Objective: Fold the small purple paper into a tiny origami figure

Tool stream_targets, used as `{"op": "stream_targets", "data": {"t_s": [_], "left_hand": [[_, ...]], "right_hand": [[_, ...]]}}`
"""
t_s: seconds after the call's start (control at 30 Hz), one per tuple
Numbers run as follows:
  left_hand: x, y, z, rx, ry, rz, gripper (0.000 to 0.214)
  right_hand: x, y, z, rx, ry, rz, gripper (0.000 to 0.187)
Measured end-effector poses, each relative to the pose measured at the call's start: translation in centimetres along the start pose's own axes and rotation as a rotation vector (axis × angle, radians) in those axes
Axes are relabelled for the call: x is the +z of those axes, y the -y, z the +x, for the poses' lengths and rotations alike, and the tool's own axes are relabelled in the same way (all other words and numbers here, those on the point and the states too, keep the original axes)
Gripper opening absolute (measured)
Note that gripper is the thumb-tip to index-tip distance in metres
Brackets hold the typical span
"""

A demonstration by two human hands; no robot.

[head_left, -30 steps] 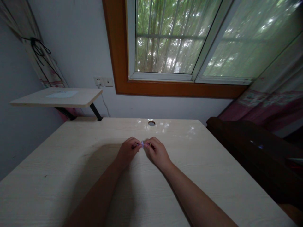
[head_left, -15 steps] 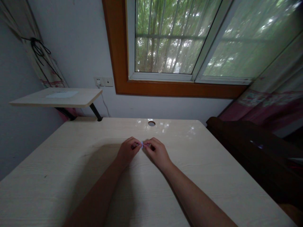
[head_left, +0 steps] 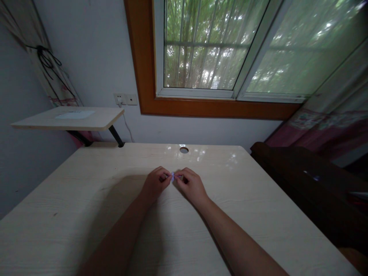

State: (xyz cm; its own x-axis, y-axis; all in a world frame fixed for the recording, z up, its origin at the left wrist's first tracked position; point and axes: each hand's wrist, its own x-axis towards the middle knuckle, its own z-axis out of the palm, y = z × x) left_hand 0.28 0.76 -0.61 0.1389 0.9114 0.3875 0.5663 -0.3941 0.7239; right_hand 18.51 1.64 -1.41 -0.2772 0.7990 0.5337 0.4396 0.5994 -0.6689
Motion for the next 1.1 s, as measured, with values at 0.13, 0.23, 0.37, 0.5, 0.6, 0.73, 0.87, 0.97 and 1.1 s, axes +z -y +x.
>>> {"op": "stream_targets", "data": {"t_s": [0.13, 0.23, 0.37, 0.5, 0.6, 0.73, 0.87, 0.97, 1.1], "left_hand": [[0.0, 0.0, -0.1, 0.004, -0.001, -0.001, 0.004], [0.1, 0.2, -0.1, 0.002, 0.001, -0.011, 0.004], [0.3, 0.5, -0.1, 0.011, -0.010, -0.006, 0.004], [0.2, 0.4, 0.0, 0.005, -0.017, -0.023, 0.004], [0.0, 0.0, 0.0, -0.019, -0.008, -0.088, 0.009], [-0.2, -0.3, -0.2, -0.104, 0.001, -0.215, 0.020], [0.2, 0.3, -0.3, -0.121, -0.019, -0.223, 0.023], [0.5, 0.7, -0.1, -0.066, 0.001, -0.191, 0.015], [0.3, 0.8, 0.1, 0.019, 0.052, -0.146, 0.014]], "right_hand": [[0.0, 0.1, 0.0, 0.002, 0.004, -0.009, 0.008], [0.0, 0.2, 0.0, -0.005, 0.008, -0.014, 0.007], [-0.2, 0.3, 0.0, -0.006, 0.009, -0.016, 0.007], [-0.1, 0.2, 0.0, 0.000, -0.009, 0.004, 0.008], [0.0, 0.1, 0.0, 0.015, -0.037, 0.031, 0.009], [-0.2, 0.1, 0.1, 0.065, -0.078, 0.081, 0.009], [-0.3, -0.2, 0.1, 0.142, -0.113, 0.148, 0.013], [-0.1, -0.6, 0.0, 0.202, -0.104, 0.199, 0.015], [0.0, -0.7, 0.0, 0.196, -0.050, 0.233, 0.016]]}}
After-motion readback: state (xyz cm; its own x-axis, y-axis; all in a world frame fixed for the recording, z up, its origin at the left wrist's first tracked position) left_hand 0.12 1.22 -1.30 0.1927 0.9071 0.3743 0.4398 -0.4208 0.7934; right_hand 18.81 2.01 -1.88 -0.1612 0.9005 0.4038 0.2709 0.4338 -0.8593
